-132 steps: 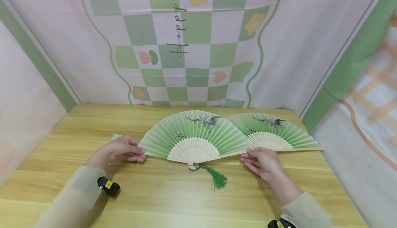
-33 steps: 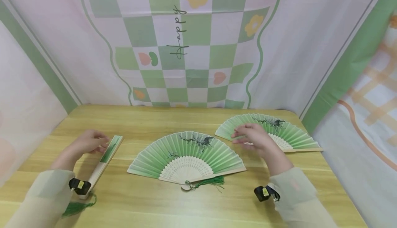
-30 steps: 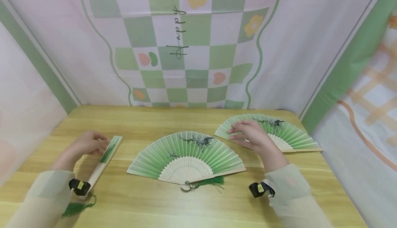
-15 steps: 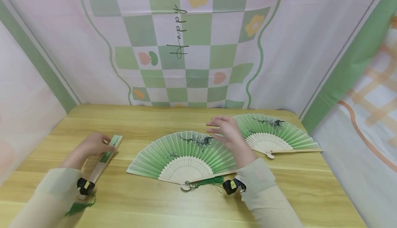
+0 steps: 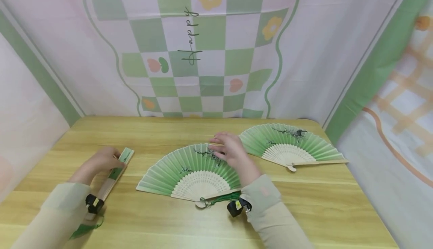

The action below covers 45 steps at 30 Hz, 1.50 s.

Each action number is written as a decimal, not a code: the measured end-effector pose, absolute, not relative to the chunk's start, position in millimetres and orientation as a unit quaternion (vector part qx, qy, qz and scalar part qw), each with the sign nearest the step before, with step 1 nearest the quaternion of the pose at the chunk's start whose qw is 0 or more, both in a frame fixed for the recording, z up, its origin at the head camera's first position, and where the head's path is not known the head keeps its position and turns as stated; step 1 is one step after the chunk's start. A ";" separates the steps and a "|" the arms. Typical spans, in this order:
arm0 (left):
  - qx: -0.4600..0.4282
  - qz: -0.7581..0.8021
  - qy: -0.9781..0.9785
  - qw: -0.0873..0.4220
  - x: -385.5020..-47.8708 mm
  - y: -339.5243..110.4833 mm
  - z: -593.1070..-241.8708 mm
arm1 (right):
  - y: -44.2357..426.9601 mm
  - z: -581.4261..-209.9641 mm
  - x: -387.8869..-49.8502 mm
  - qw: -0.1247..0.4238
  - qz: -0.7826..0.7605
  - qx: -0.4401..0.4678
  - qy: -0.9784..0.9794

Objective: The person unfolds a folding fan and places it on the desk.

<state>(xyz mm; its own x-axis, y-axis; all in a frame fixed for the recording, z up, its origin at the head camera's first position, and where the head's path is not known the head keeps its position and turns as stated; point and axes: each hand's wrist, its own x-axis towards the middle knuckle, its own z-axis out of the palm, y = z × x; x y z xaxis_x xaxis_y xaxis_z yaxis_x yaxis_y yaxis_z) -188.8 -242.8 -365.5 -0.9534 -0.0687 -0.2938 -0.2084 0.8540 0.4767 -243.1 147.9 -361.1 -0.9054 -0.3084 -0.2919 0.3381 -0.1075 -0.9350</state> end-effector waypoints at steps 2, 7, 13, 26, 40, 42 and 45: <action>-0.070 0.278 0.949 0.134 -188.2 -244.7 -366.0 | 143.9 -363.0 -242.8 0.221 -0.747 0.008 0.627; -0.043 0.325 0.935 0.138 -186.5 -249.7 -364.0 | 134.4 -366.7 -240.7 0.230 -0.753 0.002 0.617; -0.011 0.369 0.915 0.161 -186.4 -251.0 -354.5 | 121.2 -372.3 -236.7 0.246 -0.759 0.000 0.603; 0.020 0.411 0.893 0.180 -188.6 -227.4 -334.7 | 95.7 -374.5 -226.1 0.269 -0.763 -0.015 0.587; 0.036 0.457 0.871 0.176 -190.9 -200.4 -336.4 | 64.0 -373.6 -216.6 0.291 -0.768 -0.032 0.569; 0.039 0.462 0.869 0.174 -193.0 -196.4 -339.1 | 62.6 -375.0 -216.0 0.295 -0.767 -0.035 0.569; 0.040 0.471 0.864 0.171 -196.4 -189.4 -343.3 | 61.8 -377.3 -215.9 0.300 -0.772 -0.034 0.559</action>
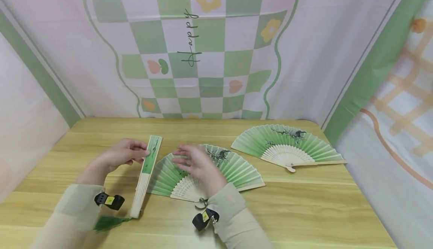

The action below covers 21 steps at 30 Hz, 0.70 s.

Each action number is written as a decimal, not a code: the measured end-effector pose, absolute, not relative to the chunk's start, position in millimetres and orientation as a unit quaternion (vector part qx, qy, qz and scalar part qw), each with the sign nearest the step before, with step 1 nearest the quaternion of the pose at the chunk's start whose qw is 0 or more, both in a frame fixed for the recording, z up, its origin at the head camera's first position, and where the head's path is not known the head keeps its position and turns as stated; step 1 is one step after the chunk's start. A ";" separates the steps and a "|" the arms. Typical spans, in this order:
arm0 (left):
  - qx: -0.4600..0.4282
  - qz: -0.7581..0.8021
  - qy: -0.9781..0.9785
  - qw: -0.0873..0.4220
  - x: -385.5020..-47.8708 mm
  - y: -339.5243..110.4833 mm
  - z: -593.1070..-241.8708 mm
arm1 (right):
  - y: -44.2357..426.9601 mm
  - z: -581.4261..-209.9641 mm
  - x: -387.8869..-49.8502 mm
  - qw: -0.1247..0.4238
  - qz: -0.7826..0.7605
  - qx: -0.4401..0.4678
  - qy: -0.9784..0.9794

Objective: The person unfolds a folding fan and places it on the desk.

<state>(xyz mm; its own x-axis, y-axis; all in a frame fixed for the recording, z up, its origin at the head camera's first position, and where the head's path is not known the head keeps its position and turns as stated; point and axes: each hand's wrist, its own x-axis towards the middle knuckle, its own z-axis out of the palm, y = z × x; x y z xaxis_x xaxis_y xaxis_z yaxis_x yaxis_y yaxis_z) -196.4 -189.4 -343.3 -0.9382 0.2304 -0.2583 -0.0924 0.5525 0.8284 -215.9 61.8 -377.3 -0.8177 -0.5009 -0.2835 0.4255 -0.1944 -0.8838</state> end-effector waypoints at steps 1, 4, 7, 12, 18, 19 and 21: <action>0.039 0.475 0.862 0.171 -197.9 -187.0 -345.0 | 61.7 -378.0 -216.1 0.302 -0.774 -0.034 0.556; 0.036 0.485 0.857 0.170 -201.2 -178.8 -349.4 | 61.5 -379.3 -215.7 0.305 -0.778 -0.033 0.548; 0.041 0.495 0.851 0.171 -203.0 -169.7 -353.4 | 61.9 -380.1 -214.2 0.306 -0.777 -0.035 0.549; 0.062 0.510 0.839 0.179 -205.1 -152.7 -358.9 | 65.0 -382.1 -213.1 0.300 -0.788 -0.016 0.537; 0.073 0.525 0.827 0.188 -206.7 -137.6 -363.1 | 70.8 -383.5 -214.1 0.290 -0.799 0.002 0.527; 0.074 0.527 0.825 0.189 -206.7 -135.7 -363.8 | 72.0 -383.7 -214.3 0.289 -0.800 0.002 0.526; 0.080 0.530 0.822 0.192 -207.3 -132.1 -365.7 | 75.1 -384.3 -214.5 0.283 -0.802 0.004 0.525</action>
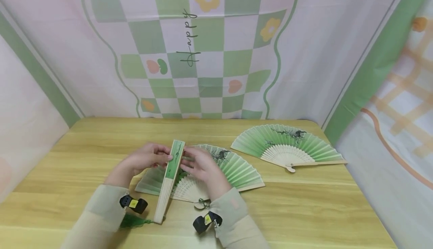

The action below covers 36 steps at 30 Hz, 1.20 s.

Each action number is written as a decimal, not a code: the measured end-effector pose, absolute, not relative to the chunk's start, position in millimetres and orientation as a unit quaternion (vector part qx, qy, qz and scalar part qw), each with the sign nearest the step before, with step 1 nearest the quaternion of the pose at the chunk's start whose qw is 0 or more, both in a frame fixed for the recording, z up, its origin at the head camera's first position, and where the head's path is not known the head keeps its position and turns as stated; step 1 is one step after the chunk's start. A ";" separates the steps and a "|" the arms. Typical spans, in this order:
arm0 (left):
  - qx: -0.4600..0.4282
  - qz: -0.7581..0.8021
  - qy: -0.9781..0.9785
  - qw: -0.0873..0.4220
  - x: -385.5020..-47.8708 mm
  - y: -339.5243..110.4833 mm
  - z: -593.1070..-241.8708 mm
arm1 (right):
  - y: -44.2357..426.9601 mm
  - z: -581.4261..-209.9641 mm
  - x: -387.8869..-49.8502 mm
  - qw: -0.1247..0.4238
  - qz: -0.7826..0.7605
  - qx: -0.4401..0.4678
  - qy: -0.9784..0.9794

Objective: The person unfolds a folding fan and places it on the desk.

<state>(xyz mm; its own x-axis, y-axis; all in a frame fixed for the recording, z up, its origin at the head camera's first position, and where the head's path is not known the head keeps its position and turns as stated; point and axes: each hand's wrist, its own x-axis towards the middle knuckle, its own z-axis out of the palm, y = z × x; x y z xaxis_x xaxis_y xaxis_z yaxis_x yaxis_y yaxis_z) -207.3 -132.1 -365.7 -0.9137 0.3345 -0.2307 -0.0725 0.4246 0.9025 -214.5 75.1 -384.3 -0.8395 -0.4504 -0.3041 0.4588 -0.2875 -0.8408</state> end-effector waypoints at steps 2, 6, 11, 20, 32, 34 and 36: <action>0.084 0.534 0.819 0.192 -207.9 -128.9 -367.2 | 77.9 -384.6 -214.9 0.277 -0.806 0.009 0.524; 0.090 0.546 0.810 0.194 -210.1 -122.1 -369.7 | 83.4 -385.2 -215.8 0.268 -0.813 0.016 0.517; 0.089 0.548 0.808 0.194 -213.4 -111.5 -372.3 | 90.7 -384.0 -216.0 0.260 -0.817 0.022 0.515; 0.091 0.548 0.810 0.191 -219.7 -93.7 -373.5 | 104.6 -383.0 -220.4 0.239 -0.814 0.021 0.528; 0.091 0.559 0.804 0.182 -217.5 -86.8 -369.9 | 111.7 -377.9 -220.8 0.246 -0.803 -0.019 0.542; 0.091 0.561 0.803 0.182 -216.8 -88.1 -370.5 | 111.1 -378.3 -220.7 0.248 -0.801 -0.019 0.545; 0.090 0.562 0.802 0.182 -216.1 -88.5 -371.0 | 110.7 -379.0 -221.2 0.248 -0.799 -0.017 0.547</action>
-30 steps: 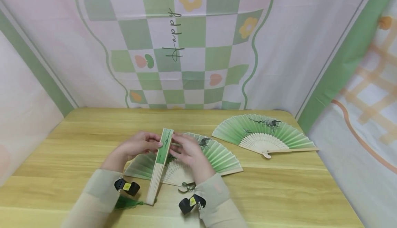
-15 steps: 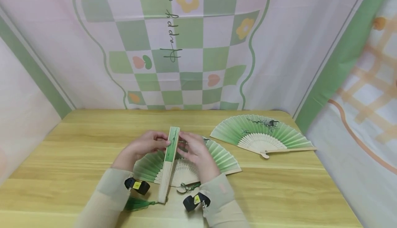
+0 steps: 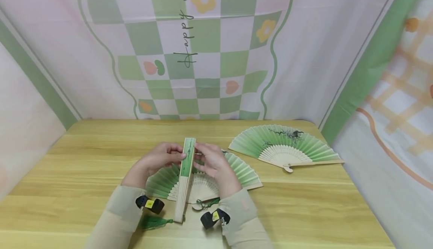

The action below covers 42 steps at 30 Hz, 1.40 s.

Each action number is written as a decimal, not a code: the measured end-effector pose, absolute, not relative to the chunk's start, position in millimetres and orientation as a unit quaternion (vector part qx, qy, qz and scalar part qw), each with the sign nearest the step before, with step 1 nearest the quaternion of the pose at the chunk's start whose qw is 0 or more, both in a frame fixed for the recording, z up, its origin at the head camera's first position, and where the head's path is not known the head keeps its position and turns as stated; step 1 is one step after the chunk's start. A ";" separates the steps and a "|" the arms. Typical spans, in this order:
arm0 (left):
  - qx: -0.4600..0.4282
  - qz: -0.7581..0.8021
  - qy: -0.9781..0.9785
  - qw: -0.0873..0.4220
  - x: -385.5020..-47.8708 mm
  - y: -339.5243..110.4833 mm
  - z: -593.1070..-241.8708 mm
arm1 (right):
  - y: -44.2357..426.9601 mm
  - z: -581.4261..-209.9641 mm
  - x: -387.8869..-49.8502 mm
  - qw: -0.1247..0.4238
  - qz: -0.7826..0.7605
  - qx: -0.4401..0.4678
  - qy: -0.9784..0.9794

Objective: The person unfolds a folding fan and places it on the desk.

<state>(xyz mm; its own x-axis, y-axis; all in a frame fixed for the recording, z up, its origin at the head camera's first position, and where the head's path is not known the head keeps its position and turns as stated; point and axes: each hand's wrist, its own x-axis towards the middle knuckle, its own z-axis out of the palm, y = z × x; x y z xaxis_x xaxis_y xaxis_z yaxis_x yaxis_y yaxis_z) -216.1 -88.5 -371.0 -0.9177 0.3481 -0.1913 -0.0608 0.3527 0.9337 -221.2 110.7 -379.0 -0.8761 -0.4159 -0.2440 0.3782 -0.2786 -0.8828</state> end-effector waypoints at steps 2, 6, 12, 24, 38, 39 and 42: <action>0.085 0.564 0.802 0.180 -215.5 -89.4 -371.7 | 109.7 -379.7 -222.0 0.248 -0.799 -0.015 0.548; 0.078 0.569 0.801 0.172 -215.7 -88.9 -374.9 | 110.0 -380.3 -223.2 0.248 -0.794 -0.019 0.554; 0.073 0.586 0.789 0.170 -216.2 -87.2 -379.4 | 112.2 -380.8 -223.6 0.250 -0.793 -0.026 0.555; 0.068 0.598 0.780 0.170 -217.1 -88.6 -383.3 | 111.2 -382.6 -225.2 0.254 -0.793 -0.020 0.553; 0.051 0.612 0.771 0.171 -220.1 -84.4 -384.2 | 114.4 -383.2 -228.0 0.249 -0.810 0.013 0.531; 0.051 0.613 0.770 0.171 -220.2 -84.3 -384.4 | 114.2 -383.1 -228.1 0.248 -0.812 0.015 0.528; 0.051 0.616 0.766 0.174 -219.5 -84.7 -385.3 | 113.4 -384.2 -228.4 0.251 -0.816 0.019 0.520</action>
<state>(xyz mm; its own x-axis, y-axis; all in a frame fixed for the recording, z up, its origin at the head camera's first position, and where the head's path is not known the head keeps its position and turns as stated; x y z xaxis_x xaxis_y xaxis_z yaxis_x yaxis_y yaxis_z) -219.5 -84.7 -385.3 -0.9343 0.2922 -0.2041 -0.1367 0.2350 0.9623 -228.4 113.4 -384.2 -0.8734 -0.3895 -0.2923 0.4293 -0.3324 -0.8398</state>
